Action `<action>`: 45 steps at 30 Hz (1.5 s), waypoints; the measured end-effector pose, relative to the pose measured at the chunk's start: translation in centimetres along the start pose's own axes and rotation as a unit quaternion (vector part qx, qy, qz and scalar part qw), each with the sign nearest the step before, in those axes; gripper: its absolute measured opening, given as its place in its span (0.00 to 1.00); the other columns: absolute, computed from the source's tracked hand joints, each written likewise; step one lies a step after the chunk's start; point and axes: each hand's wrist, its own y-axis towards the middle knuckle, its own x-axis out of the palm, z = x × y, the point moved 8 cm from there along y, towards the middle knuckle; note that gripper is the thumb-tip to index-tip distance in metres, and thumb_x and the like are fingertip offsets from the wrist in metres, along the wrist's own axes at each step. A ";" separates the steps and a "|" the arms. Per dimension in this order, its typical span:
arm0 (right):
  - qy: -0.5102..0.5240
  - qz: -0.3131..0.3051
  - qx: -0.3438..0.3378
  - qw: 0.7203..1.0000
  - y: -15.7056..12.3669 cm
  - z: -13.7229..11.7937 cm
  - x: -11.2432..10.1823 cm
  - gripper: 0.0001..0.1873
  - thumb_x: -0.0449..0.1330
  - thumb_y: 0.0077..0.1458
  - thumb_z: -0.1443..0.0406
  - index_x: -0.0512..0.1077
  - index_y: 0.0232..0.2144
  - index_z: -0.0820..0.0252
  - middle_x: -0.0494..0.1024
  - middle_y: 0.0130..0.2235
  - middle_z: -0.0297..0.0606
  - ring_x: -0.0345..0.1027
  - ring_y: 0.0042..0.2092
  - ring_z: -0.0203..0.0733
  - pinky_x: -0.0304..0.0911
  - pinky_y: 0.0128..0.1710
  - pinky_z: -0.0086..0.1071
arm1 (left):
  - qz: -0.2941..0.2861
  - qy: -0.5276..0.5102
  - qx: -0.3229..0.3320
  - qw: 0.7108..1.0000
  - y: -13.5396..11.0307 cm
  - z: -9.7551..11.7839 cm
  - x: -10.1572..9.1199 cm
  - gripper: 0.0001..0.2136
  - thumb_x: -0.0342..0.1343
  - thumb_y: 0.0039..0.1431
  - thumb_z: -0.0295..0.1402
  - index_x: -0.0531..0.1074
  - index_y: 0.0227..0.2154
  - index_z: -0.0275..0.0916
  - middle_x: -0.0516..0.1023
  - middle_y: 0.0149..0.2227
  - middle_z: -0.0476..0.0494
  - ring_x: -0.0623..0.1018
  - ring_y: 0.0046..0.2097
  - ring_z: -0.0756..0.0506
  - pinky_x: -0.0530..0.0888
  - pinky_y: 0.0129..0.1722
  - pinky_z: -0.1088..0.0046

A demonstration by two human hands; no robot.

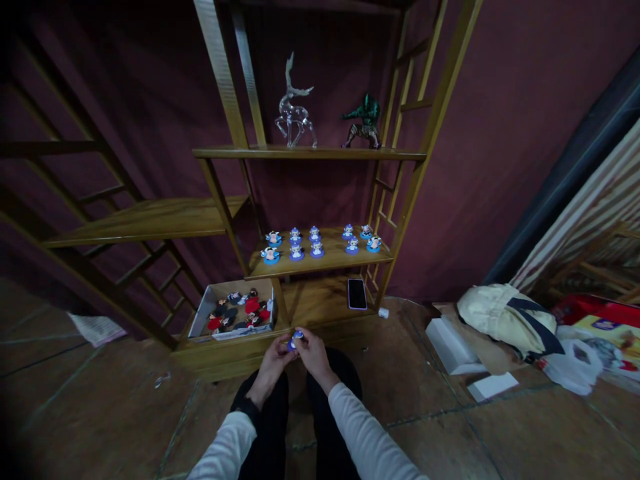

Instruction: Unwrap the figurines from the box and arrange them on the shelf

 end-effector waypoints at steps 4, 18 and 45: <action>-0.005 -0.009 -0.005 1.000 -0.1 -0.4 0.0 0.19 0.55 0.52 0.63 0.70 0.47 0.52 0.78 0.41 0.37 0.72 0.42 0.43 0.66 0.44 0.36 | -0.029 0.006 -0.011 0.999 0.3 -0.2 0.0 0.25 0.69 0.30 0.30 0.70 0.37 0.36 0.77 0.28 0.45 0.76 0.31 0.47 0.71 0.35 0.71; 0.134 -0.013 0.017 0.991 0.5 0.3 -0.7 0.20 0.61 0.46 0.60 0.72 0.44 0.55 0.77 0.43 0.37 0.70 0.44 0.44 0.63 0.48 0.40 | -0.043 -0.098 -0.080 0.991 -1.0 0.5 1.2 0.19 0.68 0.37 0.29 0.74 0.37 0.35 0.78 0.35 0.42 0.76 0.35 0.49 0.70 0.41 0.72; 0.075 -0.009 0.012 0.997 1.5 3.0 -0.2 0.14 0.59 0.48 0.59 0.75 0.38 0.56 0.77 0.40 0.37 0.70 0.42 0.43 0.62 0.47 0.38 | -0.050 -0.213 -0.103 0.970 -0.4 -0.3 1.0 0.10 0.60 0.50 0.28 0.73 0.38 0.34 0.78 0.35 0.41 0.77 0.36 0.49 0.73 0.41 0.72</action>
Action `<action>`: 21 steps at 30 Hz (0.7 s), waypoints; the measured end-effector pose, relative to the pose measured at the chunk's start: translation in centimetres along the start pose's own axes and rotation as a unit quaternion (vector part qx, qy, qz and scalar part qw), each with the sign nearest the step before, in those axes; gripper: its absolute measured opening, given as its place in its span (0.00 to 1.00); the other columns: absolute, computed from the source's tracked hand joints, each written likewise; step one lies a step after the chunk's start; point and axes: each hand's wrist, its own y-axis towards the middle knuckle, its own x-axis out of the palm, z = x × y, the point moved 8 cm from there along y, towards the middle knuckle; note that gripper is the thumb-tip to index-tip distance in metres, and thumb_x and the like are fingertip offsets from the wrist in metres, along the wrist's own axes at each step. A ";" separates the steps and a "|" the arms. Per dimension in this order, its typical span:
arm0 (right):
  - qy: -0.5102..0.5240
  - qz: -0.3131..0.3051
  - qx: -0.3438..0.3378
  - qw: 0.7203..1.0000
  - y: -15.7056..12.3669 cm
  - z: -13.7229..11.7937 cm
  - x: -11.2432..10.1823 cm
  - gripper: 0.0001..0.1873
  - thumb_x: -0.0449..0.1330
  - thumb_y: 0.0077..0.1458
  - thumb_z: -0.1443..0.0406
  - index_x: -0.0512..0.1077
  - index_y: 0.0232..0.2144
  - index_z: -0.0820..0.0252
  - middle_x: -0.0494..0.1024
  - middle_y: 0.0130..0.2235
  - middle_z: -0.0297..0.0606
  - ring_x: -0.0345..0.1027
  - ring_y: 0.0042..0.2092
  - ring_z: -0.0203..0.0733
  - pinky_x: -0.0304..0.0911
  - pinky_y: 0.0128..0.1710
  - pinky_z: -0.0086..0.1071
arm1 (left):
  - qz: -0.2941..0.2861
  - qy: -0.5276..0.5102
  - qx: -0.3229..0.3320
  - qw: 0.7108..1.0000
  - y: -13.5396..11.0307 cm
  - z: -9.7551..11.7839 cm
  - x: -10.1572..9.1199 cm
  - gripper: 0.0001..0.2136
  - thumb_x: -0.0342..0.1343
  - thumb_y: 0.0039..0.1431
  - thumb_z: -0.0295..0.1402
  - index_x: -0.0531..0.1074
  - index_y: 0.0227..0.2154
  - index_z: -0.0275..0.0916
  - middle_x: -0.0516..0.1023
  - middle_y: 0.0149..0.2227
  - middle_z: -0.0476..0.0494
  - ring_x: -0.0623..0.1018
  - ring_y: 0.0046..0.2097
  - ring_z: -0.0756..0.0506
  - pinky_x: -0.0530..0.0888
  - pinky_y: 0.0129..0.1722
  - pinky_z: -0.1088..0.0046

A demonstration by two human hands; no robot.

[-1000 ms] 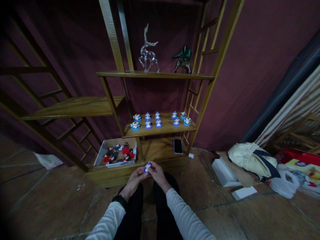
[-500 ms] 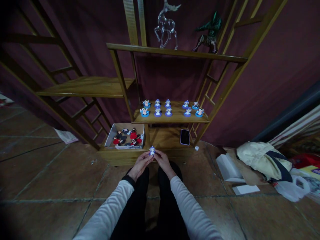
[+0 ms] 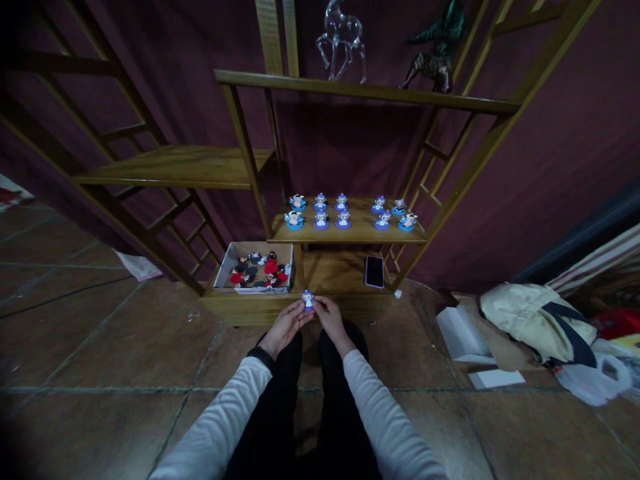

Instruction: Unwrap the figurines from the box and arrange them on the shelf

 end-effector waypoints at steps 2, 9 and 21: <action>-0.005 0.005 0.001 1.000 0.1 0.1 0.0 0.13 0.59 0.47 0.59 0.75 0.36 0.57 0.77 0.39 0.37 0.70 0.42 0.43 0.62 0.47 0.38 | 0.011 0.006 0.004 1.000 0.1 0.0 -0.1 0.10 0.60 0.50 0.28 0.73 0.38 0.34 0.78 0.34 0.41 0.77 0.34 0.50 0.73 0.39 0.74; 0.035 -0.004 0.012 0.999 -0.1 -1.2 0.2 0.10 0.59 0.46 0.61 0.75 0.32 0.57 0.77 0.35 0.35 0.69 0.40 0.42 0.62 0.45 0.36 | 0.022 0.015 0.008 1.000 0.2 0.0 -0.1 0.14 0.60 0.49 0.26 0.73 0.41 0.35 0.78 0.35 0.41 0.77 0.34 0.51 0.72 0.39 0.75; 0.100 -0.022 0.024 0.994 -0.4 -2.6 0.4 0.11 0.60 0.46 0.60 0.75 0.33 0.54 0.78 0.37 0.35 0.69 0.42 0.44 0.61 0.46 0.37 | 0.013 0.031 0.054 0.998 0.2 0.2 0.2 0.24 0.64 0.42 0.25 0.71 0.46 0.39 0.78 0.41 0.42 0.76 0.41 0.48 0.70 0.45 0.69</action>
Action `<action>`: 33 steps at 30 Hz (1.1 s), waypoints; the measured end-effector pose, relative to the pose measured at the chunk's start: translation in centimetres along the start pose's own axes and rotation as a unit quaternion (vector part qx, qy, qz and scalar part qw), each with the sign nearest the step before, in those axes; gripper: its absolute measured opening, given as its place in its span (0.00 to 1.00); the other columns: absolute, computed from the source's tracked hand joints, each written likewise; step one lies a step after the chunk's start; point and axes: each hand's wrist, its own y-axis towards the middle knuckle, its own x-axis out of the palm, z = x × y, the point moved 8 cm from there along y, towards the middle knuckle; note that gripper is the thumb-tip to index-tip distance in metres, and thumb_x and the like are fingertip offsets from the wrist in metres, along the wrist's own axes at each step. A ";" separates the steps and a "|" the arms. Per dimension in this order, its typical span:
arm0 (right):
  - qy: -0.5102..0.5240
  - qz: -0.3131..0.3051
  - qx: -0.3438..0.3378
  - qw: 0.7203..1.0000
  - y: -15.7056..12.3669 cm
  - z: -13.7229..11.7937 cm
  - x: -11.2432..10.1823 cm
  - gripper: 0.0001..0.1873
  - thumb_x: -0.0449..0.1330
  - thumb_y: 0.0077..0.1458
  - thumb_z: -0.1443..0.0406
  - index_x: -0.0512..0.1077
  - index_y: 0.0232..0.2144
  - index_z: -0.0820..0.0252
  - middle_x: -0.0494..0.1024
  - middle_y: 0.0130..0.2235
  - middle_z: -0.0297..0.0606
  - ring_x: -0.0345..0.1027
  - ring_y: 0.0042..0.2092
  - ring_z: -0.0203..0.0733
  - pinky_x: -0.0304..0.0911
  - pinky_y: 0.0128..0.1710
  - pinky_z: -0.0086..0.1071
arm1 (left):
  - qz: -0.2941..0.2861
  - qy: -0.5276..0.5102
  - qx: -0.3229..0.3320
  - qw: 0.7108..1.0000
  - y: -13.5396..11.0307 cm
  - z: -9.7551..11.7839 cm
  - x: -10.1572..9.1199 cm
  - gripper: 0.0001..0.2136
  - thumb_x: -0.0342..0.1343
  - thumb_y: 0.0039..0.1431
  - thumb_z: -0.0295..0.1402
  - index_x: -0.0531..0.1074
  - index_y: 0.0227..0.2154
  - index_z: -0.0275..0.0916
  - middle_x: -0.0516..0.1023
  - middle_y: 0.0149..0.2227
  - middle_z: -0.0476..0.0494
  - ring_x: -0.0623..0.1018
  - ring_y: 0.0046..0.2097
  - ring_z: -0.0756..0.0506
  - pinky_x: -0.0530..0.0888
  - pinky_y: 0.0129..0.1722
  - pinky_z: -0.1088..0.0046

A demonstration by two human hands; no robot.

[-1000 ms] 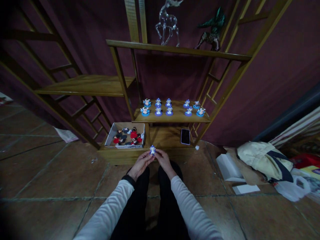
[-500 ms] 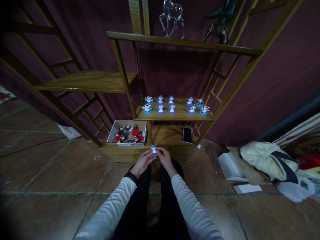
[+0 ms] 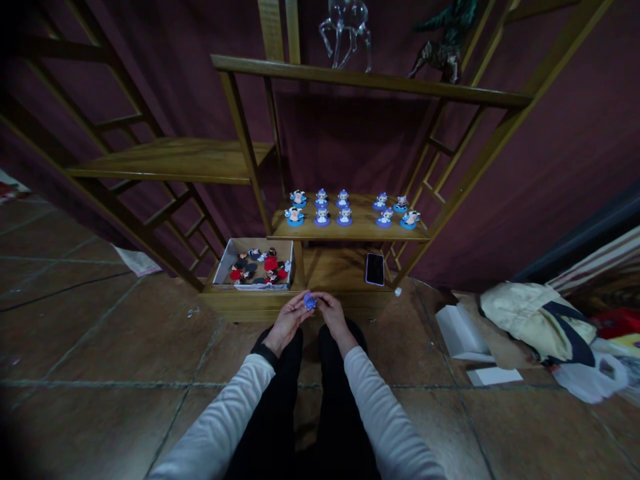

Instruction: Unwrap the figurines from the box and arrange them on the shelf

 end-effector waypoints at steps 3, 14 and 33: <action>0.005 0.004 0.001 1.000 -0.1 -0.1 -0.2 0.10 0.61 0.45 0.60 0.74 0.33 0.55 0.78 0.37 0.35 0.69 0.41 0.44 0.62 0.45 0.36 | 0.015 0.010 0.004 1.000 0.1 -0.1 -0.2 0.22 0.66 0.40 0.27 0.73 0.43 0.36 0.78 0.41 0.39 0.76 0.42 0.45 0.69 0.47 0.66; 0.014 0.008 -0.008 1.000 0.0 0.9 -0.7 0.07 0.60 0.44 0.62 0.70 0.29 0.57 0.74 0.31 0.32 0.67 0.36 0.39 0.62 0.37 0.30 | 0.005 0.034 0.026 0.999 -0.1 0.3 0.0 0.22 0.67 0.38 0.29 0.74 0.41 0.34 0.79 0.39 0.37 0.77 0.42 0.43 0.71 0.45 0.66; -0.065 0.005 0.002 0.998 -0.2 1.3 -0.3 0.14 0.59 0.47 0.57 0.71 0.37 0.57 0.76 0.39 0.37 0.69 0.42 0.42 0.63 0.46 0.35 | 0.021 0.006 -0.013 1.000 -0.3 0.1 -0.2 0.17 0.64 0.44 0.28 0.74 0.40 0.35 0.78 0.38 0.40 0.77 0.36 0.48 0.72 0.41 0.70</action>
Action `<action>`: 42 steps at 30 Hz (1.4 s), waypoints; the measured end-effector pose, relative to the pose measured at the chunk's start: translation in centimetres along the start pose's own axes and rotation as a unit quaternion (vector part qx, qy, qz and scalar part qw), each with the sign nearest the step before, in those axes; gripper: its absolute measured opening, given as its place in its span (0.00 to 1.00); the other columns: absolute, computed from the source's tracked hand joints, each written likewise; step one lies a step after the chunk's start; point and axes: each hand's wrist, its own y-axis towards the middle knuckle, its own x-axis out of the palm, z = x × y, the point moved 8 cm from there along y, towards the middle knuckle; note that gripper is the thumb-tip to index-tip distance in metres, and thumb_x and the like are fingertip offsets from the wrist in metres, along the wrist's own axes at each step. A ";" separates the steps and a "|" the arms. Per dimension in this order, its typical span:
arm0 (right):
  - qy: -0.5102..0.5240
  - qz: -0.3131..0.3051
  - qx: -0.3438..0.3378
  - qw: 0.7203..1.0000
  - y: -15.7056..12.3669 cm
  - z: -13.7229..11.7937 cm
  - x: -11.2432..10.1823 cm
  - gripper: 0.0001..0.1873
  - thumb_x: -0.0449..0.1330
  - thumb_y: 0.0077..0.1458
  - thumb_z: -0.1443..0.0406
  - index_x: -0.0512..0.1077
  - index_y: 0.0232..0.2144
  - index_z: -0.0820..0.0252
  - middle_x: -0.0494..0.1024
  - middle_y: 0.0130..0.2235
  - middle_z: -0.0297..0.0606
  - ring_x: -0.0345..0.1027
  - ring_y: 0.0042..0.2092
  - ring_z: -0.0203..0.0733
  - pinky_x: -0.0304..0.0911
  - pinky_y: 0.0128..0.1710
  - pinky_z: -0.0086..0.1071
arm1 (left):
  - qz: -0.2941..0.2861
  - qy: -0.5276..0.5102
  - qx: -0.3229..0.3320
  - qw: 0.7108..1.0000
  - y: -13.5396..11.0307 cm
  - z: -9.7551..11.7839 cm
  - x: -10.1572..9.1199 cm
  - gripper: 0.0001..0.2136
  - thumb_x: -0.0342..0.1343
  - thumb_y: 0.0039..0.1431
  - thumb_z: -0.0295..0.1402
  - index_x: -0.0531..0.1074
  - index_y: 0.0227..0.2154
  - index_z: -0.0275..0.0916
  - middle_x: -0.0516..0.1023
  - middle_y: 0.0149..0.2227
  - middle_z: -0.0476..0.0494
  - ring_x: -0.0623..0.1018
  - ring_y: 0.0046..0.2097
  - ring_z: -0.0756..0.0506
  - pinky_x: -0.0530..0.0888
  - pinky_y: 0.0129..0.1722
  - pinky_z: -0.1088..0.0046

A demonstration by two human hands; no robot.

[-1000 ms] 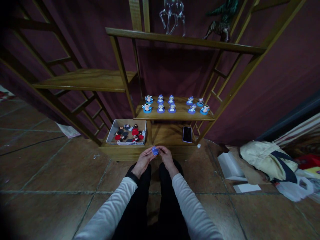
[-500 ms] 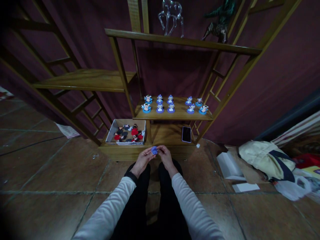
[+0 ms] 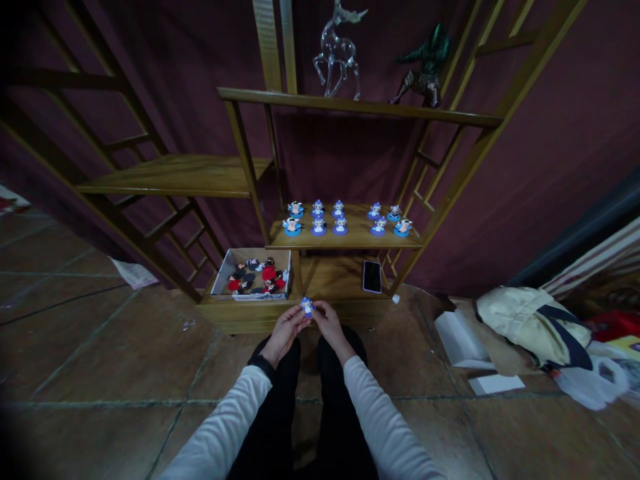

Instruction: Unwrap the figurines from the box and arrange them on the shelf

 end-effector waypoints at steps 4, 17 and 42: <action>-0.026 0.019 -0.030 0.999 -0.3 -0.5 0.0 0.18 0.59 0.48 0.59 0.70 0.43 0.55 0.75 0.44 0.38 0.68 0.45 0.43 0.62 0.48 0.37 | -0.014 0.034 0.019 0.999 0.0 0.0 0.2 0.18 0.65 0.43 0.32 0.74 0.40 0.36 0.78 0.40 0.39 0.77 0.37 0.48 0.72 0.40 0.70; -0.083 0.038 -0.065 0.994 -0.7 -1.4 -0.3 0.23 0.57 0.49 0.64 0.67 0.49 0.51 0.76 0.44 0.36 0.70 0.45 0.43 0.63 0.48 0.38 | -0.027 0.072 -0.001 0.997 -0.8 0.5 1.0 0.27 0.67 0.38 0.34 0.71 0.46 0.37 0.78 0.34 0.41 0.77 0.36 0.47 0.72 0.39 0.70; -0.062 0.029 -0.045 0.997 -0.8 -2.9 -1.3 0.17 0.54 0.54 0.59 0.70 0.46 0.52 0.77 0.42 0.36 0.70 0.43 0.42 0.64 0.45 0.35 | -0.025 0.138 -0.006 0.990 -0.8 0.3 1.8 0.23 0.65 0.42 0.37 0.72 0.44 0.37 0.78 0.35 0.40 0.77 0.37 0.46 0.71 0.41 0.70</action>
